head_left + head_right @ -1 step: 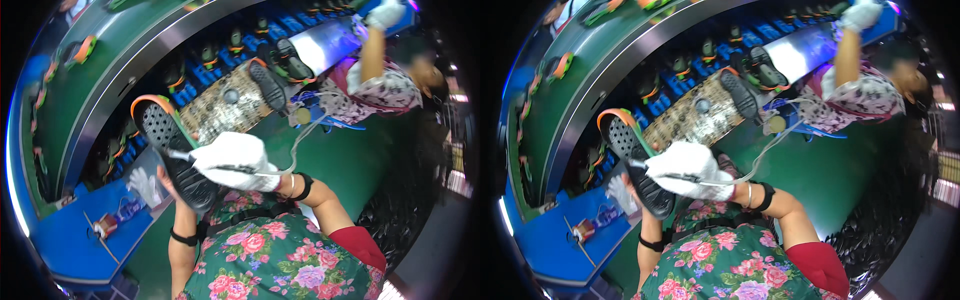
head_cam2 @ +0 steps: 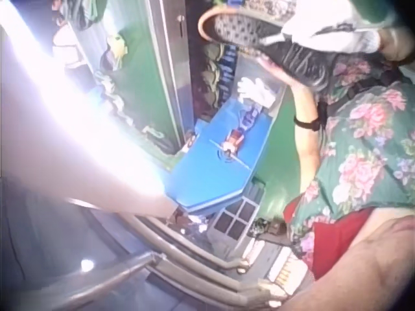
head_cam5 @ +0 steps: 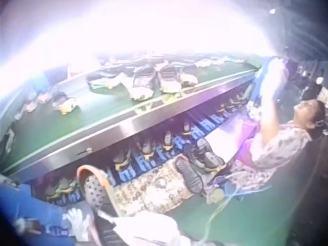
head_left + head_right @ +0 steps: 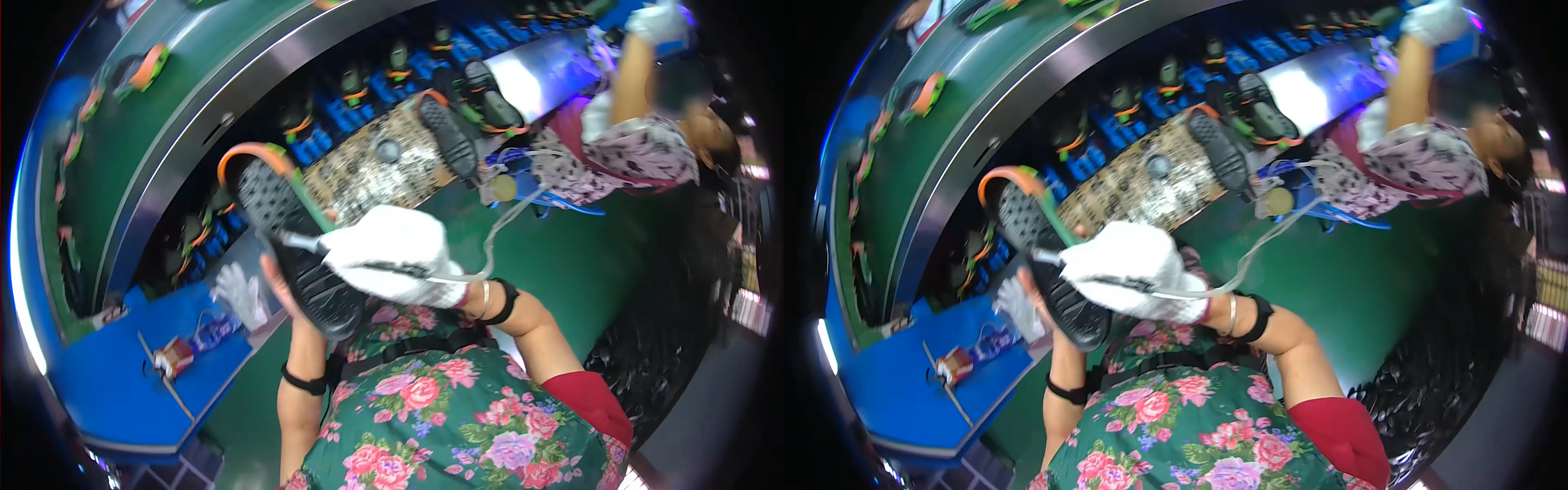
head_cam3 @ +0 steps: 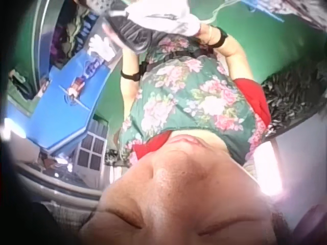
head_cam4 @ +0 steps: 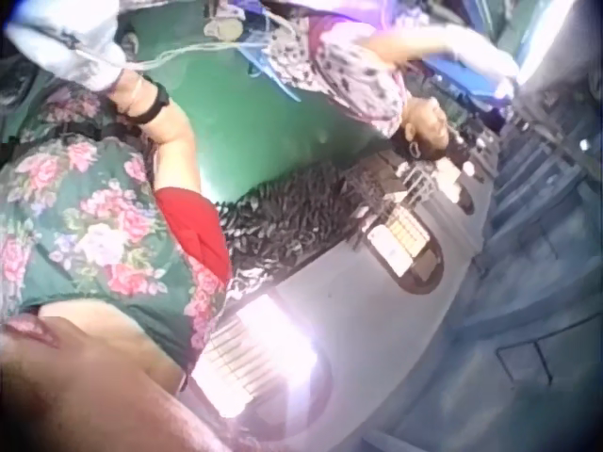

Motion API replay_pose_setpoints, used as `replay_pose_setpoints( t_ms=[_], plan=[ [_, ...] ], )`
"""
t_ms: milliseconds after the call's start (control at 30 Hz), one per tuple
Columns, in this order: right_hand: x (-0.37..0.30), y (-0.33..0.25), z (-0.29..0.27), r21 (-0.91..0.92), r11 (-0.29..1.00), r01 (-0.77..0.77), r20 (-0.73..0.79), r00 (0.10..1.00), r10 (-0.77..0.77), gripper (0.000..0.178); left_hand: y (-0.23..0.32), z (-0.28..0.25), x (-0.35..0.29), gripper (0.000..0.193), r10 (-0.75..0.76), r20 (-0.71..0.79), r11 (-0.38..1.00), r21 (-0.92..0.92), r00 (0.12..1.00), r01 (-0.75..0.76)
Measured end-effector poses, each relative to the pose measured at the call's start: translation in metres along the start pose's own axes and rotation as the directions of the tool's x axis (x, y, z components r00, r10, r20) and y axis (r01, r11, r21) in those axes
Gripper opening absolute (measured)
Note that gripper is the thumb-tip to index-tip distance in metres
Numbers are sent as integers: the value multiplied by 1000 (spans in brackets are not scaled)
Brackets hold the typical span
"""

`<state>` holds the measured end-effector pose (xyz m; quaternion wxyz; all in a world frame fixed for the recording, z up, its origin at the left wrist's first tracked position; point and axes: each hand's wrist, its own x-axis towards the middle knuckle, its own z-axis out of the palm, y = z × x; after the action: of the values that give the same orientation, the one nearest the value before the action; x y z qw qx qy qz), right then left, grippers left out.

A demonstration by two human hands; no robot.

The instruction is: Apply adhesive to shoe soles using a brush.

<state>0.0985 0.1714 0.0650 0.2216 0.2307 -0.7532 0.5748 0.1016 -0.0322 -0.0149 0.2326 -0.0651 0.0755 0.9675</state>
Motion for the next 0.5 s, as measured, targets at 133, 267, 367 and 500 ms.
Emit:
replay_pose_setpoints(
  t_ms=[133, 267, 367, 500],
  plan=[
    [20, -5, 5, -123, 992, 41, 72, 997, -32, 25, -4, 4, 8, 85, -29, -49, 997, -68, 998, 26],
    [38, 8, 8, -166, 963, 212, 142, 972, -189, 34, -8, 5, -5, 79, -61, -73, 990, -135, 995, 51],
    [39, 2, 26, -62, 992, 110, 118, 988, -102, 34, -10, 12, -13, 79, -91, -52, 990, -113, 995, 84],
    [43, -20, 26, -94, 981, 169, 214, 966, -146, 28, -5, -3, -16, 76, -76, -43, 990, -121, 996, 70]
  ],
)
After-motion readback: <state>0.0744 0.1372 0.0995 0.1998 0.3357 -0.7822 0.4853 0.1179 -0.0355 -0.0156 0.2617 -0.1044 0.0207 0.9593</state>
